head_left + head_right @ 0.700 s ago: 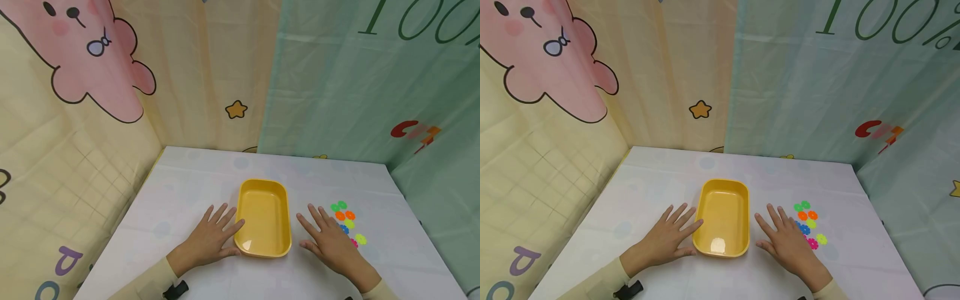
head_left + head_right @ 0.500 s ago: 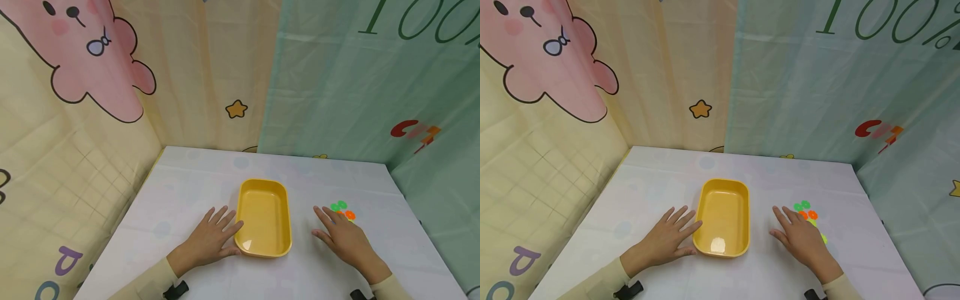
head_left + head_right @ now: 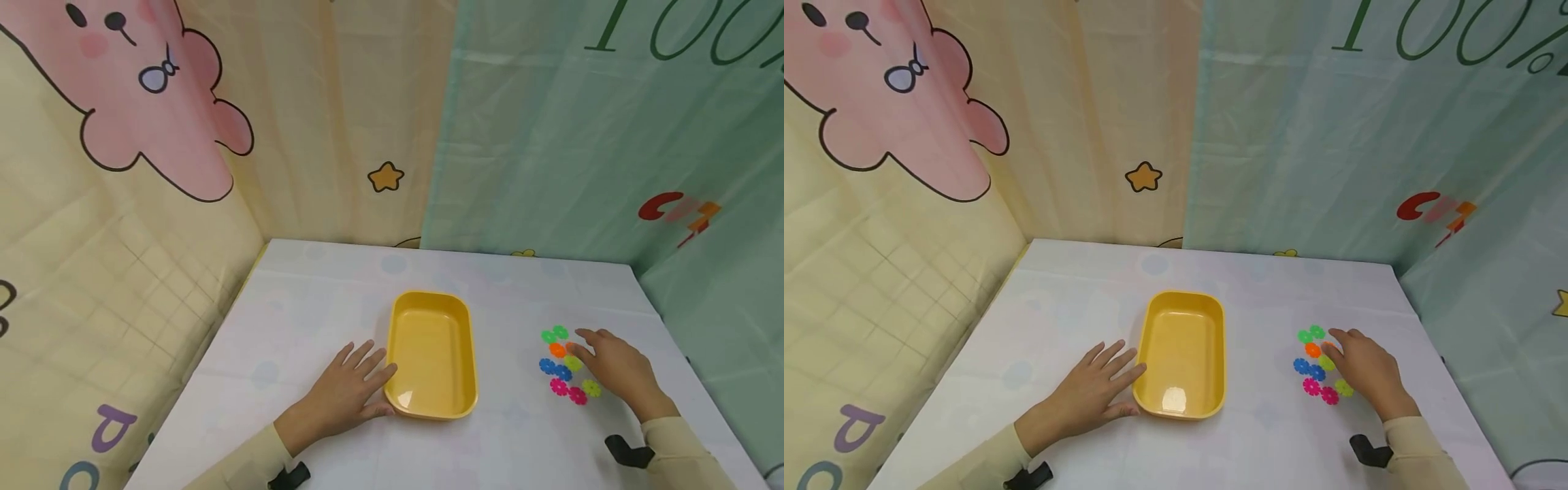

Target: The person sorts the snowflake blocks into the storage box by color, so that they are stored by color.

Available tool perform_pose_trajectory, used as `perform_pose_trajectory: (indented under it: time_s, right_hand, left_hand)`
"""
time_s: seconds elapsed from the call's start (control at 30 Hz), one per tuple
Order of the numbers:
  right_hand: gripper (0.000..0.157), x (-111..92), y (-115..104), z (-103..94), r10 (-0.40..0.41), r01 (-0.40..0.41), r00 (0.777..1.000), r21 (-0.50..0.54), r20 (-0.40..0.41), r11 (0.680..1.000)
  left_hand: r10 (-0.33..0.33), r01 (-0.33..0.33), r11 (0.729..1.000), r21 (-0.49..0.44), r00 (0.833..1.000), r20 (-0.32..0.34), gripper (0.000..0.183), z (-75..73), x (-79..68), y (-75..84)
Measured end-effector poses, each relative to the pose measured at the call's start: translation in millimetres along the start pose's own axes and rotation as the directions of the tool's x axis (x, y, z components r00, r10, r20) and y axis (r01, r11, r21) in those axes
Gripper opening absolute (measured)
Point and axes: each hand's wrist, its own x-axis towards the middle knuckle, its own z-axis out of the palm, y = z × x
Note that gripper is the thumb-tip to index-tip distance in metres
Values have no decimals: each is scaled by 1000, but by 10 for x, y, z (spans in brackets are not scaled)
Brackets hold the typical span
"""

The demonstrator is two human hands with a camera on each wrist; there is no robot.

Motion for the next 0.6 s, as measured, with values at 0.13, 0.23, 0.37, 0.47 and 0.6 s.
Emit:
perform_pose_trajectory:
  time_s: [0.13,0.23,0.37,0.47,0.6]
  right_hand:
    - [52,50,147,65,44,-48,995,40,94,998]
    - [51,64,208,139,91,-101,983,55,160,993]
    - [50,56,243,246,139,-156,973,84,184,984]
    - [48,55,240,301,161,-183,971,115,178,976]
    - [45,73,211,340,186,-209,967,128,174,969]
  left_hand:
    - [-2,2,1000,16,1000,-3,69,2,-13,6]
    - [-5,5,1000,15,1000,-6,68,14,-20,12]
    - [4,-4,1000,4,1000,-16,67,30,-29,17]
    - [14,-14,1000,1,999,-36,66,53,-32,21]
    - [11,-11,1000,-3,999,-54,66,73,-35,32]
